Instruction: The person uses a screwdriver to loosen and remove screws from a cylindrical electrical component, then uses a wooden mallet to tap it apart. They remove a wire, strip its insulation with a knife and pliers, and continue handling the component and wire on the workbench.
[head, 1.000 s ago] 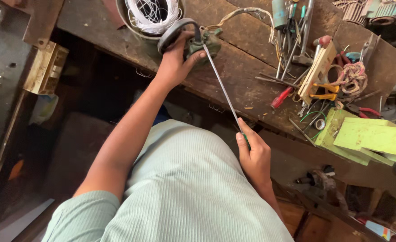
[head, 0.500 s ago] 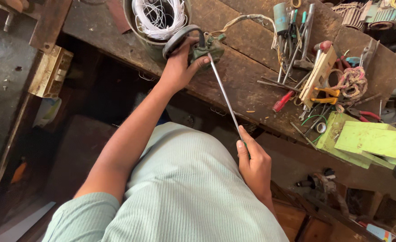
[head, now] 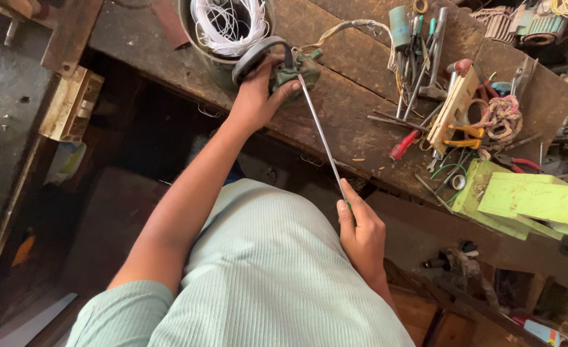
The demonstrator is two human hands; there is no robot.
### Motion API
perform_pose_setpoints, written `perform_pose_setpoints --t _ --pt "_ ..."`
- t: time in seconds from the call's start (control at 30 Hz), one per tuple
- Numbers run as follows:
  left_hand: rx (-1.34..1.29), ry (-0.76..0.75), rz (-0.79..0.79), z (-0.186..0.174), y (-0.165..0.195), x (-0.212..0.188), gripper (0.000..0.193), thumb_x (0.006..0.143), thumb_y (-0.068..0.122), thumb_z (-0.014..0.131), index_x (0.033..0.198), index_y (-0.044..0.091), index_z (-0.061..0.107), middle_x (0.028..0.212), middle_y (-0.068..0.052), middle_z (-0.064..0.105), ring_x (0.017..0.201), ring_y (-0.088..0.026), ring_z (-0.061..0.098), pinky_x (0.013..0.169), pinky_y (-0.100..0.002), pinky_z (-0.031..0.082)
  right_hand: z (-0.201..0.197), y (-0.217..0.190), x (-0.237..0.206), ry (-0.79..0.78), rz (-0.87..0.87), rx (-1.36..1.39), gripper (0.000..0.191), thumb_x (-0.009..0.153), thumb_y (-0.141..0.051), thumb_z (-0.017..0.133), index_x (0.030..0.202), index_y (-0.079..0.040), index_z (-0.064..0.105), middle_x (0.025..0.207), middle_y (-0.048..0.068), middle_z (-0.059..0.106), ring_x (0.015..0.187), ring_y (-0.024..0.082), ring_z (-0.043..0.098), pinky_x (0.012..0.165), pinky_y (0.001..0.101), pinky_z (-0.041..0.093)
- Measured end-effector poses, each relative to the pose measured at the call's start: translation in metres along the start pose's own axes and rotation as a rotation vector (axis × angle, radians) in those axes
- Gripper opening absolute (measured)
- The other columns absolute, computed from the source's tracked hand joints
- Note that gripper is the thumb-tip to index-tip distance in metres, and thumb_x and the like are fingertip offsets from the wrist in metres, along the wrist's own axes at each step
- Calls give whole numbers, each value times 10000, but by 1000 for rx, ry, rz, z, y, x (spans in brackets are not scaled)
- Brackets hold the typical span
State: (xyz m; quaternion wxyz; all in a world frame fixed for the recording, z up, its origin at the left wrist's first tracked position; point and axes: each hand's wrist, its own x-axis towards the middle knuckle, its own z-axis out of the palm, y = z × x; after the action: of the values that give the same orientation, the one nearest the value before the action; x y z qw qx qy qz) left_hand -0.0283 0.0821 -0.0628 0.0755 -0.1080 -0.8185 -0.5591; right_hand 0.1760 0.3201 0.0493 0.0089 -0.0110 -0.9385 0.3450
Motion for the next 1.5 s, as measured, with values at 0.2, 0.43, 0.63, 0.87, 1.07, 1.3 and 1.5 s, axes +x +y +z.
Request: perform_pose_setpoints --t 0.2,0.43,0.63,0.87,1.07,1.3,1.5 --pt "0 24 53 -1 -1 -4 575 996 444 745 1341 38 530 1223 -213 679 1180 -416 645 993 -469 509 -4 -4 2 -5 -28 -12 359 1043 -218 605 1380 -104 654 1168 191 745 983 297 756 837 376 588" --pt "-6 24 57 7 0 -10 567 1019 399 738 1379 45 480 1234 -221 669 1182 -424 641 996 -464 502 -8 -5 -6 -34 -43 -414 401 1003 -222 627 1399 -176 668 765 133 677 603 277 643 583 404 540" --pt "-79 -13 109 6 -2 -7 503 1052 338 715 1398 59 480 1265 -213 657 1223 -406 642 1032 -450 496 -4 22 11 -197 336 601 428 1045 -204 591 1469 -187 637 818 52 645 561 132 493 505 297 400" --pt "-33 8 163 8 2 -5 490 1037 293 744 1366 25 499 1215 -221 635 1152 -397 625 999 -446 495 -7 11 2 21 -182 -444 438 980 -214 656 1415 -171 653 863 78 667 621 281 651 577 396 547" --pt "-99 -37 78 12 6 -13 512 1039 301 728 1378 24 462 1252 -212 664 1206 -371 656 1004 -434 511 -35 0 6 -16 -214 -281 358 1011 -174 644 1368 -162 658 1066 72 703 754 274 710 632 381 568" --pt "-57 -23 123 14 3 -14 484 1061 248 704 1406 30 442 1297 -236 637 1236 -406 631 1029 -453 501 -22 12 10 -48 -302 -213 412 1010 -105 635 1418 -47 635 1015 65 702 739 265 709 654 376 578" --pt "-57 -58 136 12 5 -16 470 1067 243 699 1389 27 433 1300 -252 624 1228 -428 628 1018 -454 504 -21 21 19 -184 122 336 445 1021 -108 637 1466 -98 640 998 85 659 591 241 521 549 347 437"
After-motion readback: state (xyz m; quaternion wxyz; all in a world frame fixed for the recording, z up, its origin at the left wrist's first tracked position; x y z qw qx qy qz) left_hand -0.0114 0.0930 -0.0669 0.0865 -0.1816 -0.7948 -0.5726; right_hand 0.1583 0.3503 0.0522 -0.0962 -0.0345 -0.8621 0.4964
